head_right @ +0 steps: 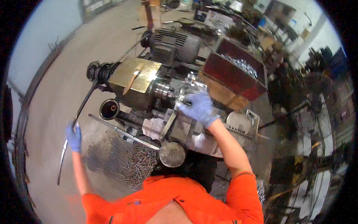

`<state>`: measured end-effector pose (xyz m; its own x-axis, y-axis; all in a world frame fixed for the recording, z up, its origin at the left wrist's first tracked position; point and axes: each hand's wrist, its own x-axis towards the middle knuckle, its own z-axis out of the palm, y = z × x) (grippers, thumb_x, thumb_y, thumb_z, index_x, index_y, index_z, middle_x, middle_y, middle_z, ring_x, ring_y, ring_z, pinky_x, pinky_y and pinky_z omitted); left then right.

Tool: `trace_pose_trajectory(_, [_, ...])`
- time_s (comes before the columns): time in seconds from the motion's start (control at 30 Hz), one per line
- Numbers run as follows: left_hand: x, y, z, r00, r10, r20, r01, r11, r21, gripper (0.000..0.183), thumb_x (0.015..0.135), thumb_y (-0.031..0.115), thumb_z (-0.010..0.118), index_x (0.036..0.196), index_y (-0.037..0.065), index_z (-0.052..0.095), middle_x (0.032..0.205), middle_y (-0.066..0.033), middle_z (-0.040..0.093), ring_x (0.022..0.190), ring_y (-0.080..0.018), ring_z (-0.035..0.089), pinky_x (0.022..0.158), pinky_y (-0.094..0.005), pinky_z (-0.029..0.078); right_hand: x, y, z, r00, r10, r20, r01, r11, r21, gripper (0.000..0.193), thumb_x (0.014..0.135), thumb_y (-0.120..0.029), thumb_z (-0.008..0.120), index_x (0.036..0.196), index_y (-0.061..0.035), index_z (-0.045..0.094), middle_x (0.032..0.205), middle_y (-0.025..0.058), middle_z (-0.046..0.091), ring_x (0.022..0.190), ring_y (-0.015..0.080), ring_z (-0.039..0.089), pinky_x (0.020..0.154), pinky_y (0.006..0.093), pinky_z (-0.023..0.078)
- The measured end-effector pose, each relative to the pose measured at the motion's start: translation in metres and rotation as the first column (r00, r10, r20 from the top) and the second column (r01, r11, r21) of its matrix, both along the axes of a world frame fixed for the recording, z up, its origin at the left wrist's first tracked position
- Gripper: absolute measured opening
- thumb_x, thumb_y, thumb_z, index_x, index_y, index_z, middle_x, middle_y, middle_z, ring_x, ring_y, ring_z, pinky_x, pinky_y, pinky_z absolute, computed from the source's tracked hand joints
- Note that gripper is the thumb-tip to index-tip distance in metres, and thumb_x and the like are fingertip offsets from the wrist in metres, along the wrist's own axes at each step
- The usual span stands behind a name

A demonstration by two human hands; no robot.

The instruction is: The person operates a lathe to process small metal components. They use a lever to control the machine's movement, pick up metal parts from a tray, place them into the lathe's chuck for processing, and luego return processed parts to a different container.

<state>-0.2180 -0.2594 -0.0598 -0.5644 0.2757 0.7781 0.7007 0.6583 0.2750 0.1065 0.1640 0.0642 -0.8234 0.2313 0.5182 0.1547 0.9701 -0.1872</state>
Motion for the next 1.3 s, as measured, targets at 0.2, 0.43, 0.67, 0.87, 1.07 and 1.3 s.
trace_pose_trajectory(0.2, [0.056,0.080,-0.201,0.638,0.082,0.765,0.324,0.874,-0.363,0.035,0.077,0.034,0.058,0.091,0.002,0.063,0.092,-0.0221,0.062,0.086,-0.0390,0.060,0.077,-0.0421,0.048,0.143,0.024,-0.018,0.941,-0.338,-0.007,0.337,0.938,-0.086,0.019,0.067,-0.023,0.073,0.069,-0.0059,0.066,0.086,0.0118,0.065,0.084,0.0283,0.059,0.078,0.0379,0.045])
trace_pose_trajectory(0.43, [0.008,0.111,-0.220,0.861,0.018,0.508,0.483,0.283,-0.829,0.027,0.075,0.033,0.052,0.090,0.016,0.066,0.097,-0.0108,0.065,0.091,-0.0306,0.061,0.075,-0.0415,0.048,0.278,0.038,-0.058,0.688,-0.693,0.214,0.726,0.653,-0.215,0.022,0.068,-0.023,0.073,0.065,-0.0028,0.065,0.067,0.0118,0.064,0.064,0.0270,0.061,0.072,0.0347,0.047])
trace_pose_trajectory(0.67, [0.012,0.095,-0.191,0.872,0.036,0.488,0.422,0.449,-0.787,0.025,0.076,0.029,0.054,0.091,0.013,0.066,0.093,-0.0143,0.064,0.089,-0.0329,0.061,0.075,-0.0423,0.048,0.378,0.131,-0.109,0.551,-0.817,0.170,0.833,0.551,-0.048,0.032,0.068,-0.031,0.073,0.083,-0.0030,0.067,0.079,0.0155,0.065,0.075,0.0303,0.063,0.073,0.0358,0.049])
trace_pose_trajectory(0.87, [-0.011,0.044,-0.133,0.789,0.146,0.597,0.311,0.743,-0.592,0.033,0.079,0.031,0.057,0.099,0.006,0.064,0.090,-0.0152,0.066,0.073,-0.0294,0.064,0.065,-0.0382,0.051,0.426,0.193,-0.136,0.229,-0.777,0.586,0.793,0.498,0.350,0.051,0.067,-0.045,0.067,0.103,-0.0089,0.061,0.110,0.0174,0.058,0.104,0.0346,0.053,0.089,0.0408,0.043])
trace_pose_trajectory(1.07, [0.012,0.051,-0.074,0.414,-0.280,0.866,-0.131,0.923,0.361,0.036,0.087,0.032,0.056,0.100,-0.002,0.060,0.067,-0.0093,0.059,0.051,-0.0145,0.056,0.044,-0.0263,0.046,0.427,0.199,-0.154,0.163,-0.827,0.538,0.885,0.364,0.292,0.043,0.068,-0.044,0.064,0.091,-0.0075,0.062,0.099,0.0197,0.061,0.099,0.0369,0.053,0.089,0.0419,0.041])
trace_pose_trajectory(1.3, [0.011,0.109,-0.089,0.438,-0.205,0.875,-0.436,0.803,0.406,0.034,0.083,0.033,0.062,0.076,0.001,0.052,0.057,-0.0107,0.056,0.039,-0.0191,0.053,0.034,-0.0287,0.042,0.452,0.124,-0.175,0.209,-0.887,0.412,0.934,0.306,0.185,0.039,0.070,-0.044,0.063,0.080,-0.0065,0.064,0.079,0.0208,0.063,0.082,0.0390,0.059,0.075,0.0452,0.046])
